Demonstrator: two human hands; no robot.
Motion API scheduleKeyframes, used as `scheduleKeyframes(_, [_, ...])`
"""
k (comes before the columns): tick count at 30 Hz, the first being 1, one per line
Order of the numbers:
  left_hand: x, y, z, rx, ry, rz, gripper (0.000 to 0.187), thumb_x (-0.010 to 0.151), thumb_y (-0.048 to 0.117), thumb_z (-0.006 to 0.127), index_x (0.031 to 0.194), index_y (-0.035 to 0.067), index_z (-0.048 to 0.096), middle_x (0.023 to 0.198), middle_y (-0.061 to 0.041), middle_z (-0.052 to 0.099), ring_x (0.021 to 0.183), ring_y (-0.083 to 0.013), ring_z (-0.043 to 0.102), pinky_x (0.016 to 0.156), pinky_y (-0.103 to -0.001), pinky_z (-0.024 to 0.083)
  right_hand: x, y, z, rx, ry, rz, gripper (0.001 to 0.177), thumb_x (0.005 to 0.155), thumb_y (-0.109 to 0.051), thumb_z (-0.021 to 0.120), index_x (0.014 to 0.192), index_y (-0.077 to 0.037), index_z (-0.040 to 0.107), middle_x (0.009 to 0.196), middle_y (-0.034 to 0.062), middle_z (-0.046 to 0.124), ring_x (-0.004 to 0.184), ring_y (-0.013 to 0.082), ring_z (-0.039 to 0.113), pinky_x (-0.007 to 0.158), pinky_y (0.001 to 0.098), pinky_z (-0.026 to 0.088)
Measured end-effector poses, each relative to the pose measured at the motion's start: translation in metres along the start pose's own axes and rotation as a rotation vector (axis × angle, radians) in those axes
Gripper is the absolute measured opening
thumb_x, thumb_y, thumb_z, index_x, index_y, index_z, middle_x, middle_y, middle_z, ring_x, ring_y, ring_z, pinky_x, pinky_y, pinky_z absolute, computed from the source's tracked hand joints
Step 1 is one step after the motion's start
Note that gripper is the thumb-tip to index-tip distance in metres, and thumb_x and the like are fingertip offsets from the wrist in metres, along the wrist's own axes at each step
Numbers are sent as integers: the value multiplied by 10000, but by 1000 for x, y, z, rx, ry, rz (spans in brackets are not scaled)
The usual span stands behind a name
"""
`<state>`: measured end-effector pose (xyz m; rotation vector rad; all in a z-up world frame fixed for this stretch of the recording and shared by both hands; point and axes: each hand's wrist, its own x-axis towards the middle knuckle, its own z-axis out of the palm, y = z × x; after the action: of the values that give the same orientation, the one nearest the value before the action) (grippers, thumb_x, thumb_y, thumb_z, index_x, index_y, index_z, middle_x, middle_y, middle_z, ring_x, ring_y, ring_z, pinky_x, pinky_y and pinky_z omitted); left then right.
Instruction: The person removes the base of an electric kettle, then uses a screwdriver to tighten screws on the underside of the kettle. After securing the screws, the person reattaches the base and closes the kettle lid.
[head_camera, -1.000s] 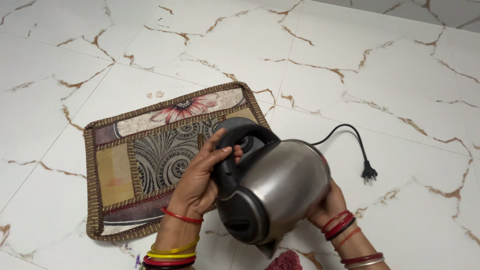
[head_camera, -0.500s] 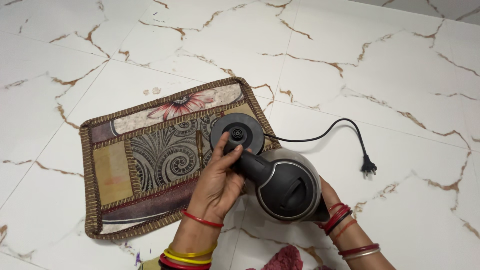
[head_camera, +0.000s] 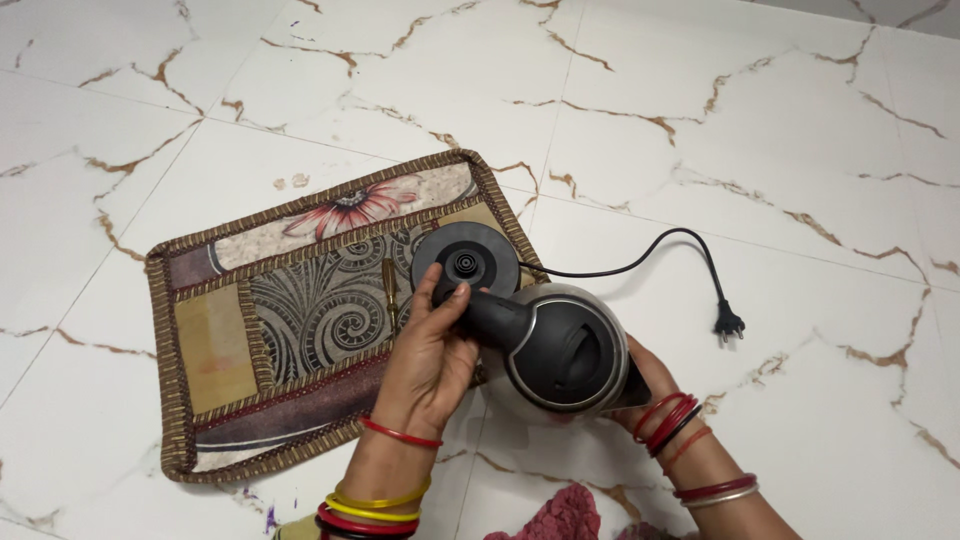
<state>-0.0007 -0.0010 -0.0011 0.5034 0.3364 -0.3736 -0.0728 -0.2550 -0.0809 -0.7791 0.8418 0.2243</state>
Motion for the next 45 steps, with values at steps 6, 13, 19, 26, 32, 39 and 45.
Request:
scheduleKeyframes(6, [1, -4, 0, 7, -9, 32, 722, 928, -15, 609, 1568, 139, 312, 1241, -133, 580, 1092, -198, 632, 1058, -370, 516, -7, -10, -1, -74, -132, -184, 399, 1090, -347, 507, 1258, -16, 651, 1074, 89, 717, 891, 158, 699, 799, 347, 611])
scheduleKeyframes(13, [0, -4, 5, 35, 33, 42, 707, 934, 15, 606, 1560, 147, 306, 1281, -129, 559, 1134, -190, 611, 1075, -380, 512, -43, -14, 35, -196, -114, -261, 653, 1005, -483, 405, 1514, -77, 458, 1492, 99, 574, 1332, 195, 573, 1081, 352, 489])
scheduleKeyframes(19, [3, -3, -2, 34, 14, 56, 689, 934, 17, 606, 1549, 142, 320, 1292, -112, 560, 1147, -192, 610, 1077, -398, 511, -61, -15, 48, -301, -199, -339, 749, 988, -569, 346, 1570, -99, 342, 1591, 101, 462, 1448, 218, 454, 1150, 380, 400])
scheduleKeyframes(26, [9, 11, -11, 83, 10, 73, 645, 947, 83, 621, 1535, 90, 354, 1291, -104, 601, 1146, -211, 635, 1051, -383, 532, -77, -6, 50, -712, -216, -559, 745, 997, -591, 329, 1608, -163, 334, 1609, 101, 418, 1485, 246, 399, 1178, 351, 331])
scheduleKeyframes(32, [1, 7, -1, 309, 8, 111, 746, 941, 161, 672, 1577, 75, 292, 1335, -165, 586, 1202, -222, 608, 1077, -366, 504, -82, -36, 42, -929, -396, -510, 716, 926, -421, 600, 1552, -143, 393, 1555, 116, 480, 1412, 298, 489, 1119, 404, 442])
scheduleKeyframes(39, [-9, -17, 13, 701, -52, 66, 936, 895, 365, 682, 1619, 81, 162, 1489, -210, 513, 1354, -260, 525, 1122, -347, 394, -105, -79, 35, -1301, -331, -279, 881, 692, -368, 854, 1482, -207, 499, 1423, 70, 566, 1369, 253, 529, 1065, 440, 525])
scheduleKeyframes(45, [-4, -29, 15, 890, -99, 134, 952, 931, 472, 616, 1617, 58, 103, 1558, -215, 450, 1411, -269, 487, 1133, -334, 383, -114, -86, 45, -1351, -304, -197, 1007, 589, -470, 886, 1491, -251, 495, 1419, 76, 636, 1359, 281, 592, 1074, 452, 526])
